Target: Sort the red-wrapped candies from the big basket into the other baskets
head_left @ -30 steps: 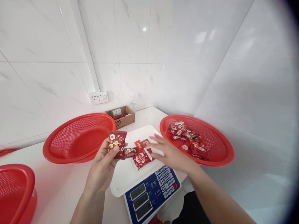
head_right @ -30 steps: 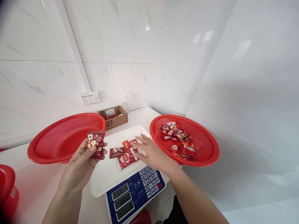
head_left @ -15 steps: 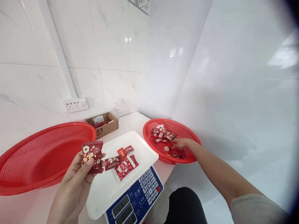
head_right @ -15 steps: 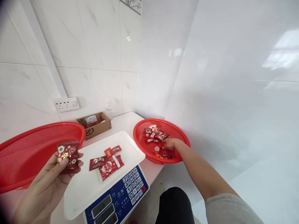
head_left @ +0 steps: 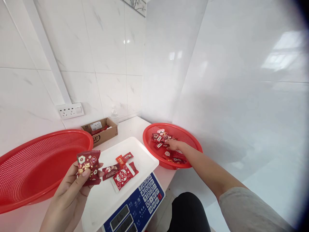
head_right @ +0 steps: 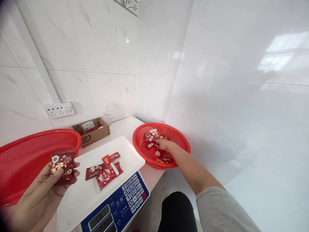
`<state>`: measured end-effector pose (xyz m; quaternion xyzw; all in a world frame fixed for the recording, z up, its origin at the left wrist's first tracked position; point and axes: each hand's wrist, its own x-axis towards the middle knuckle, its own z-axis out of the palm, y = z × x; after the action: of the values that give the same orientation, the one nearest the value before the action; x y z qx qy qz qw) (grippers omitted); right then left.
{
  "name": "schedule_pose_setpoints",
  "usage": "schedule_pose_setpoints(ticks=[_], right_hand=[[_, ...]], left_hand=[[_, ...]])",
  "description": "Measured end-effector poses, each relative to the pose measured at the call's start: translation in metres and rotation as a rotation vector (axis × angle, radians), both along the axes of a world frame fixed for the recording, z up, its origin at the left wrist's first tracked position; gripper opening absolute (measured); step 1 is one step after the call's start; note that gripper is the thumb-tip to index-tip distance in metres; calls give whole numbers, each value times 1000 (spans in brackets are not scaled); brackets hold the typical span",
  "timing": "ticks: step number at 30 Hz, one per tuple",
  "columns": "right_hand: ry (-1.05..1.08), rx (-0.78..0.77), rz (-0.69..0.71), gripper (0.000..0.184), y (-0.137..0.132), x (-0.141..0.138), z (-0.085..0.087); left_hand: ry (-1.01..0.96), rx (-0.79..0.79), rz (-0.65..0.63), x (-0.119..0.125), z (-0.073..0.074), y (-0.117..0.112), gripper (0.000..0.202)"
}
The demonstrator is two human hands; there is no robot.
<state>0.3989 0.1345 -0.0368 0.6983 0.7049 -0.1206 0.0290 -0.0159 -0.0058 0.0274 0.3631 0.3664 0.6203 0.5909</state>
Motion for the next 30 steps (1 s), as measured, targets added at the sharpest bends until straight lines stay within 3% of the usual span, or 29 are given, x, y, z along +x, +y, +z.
schedule_pose_setpoints(ticks=[7,18,24,30], right_hand=[[-47,-190,14,31,1,-12,4],[-55,-177,-63,29,-3,-16,9],[9,-32,-69,29,-8,-19,19],[198,215,-12,16,-24,-49,47]], left_hand=[[24,-6,17,0,2,1,35],[21,-1,17,4,6,1,38],[43,28,24,7,9,-2,34],[62,49,17,10,12,-4,32]])
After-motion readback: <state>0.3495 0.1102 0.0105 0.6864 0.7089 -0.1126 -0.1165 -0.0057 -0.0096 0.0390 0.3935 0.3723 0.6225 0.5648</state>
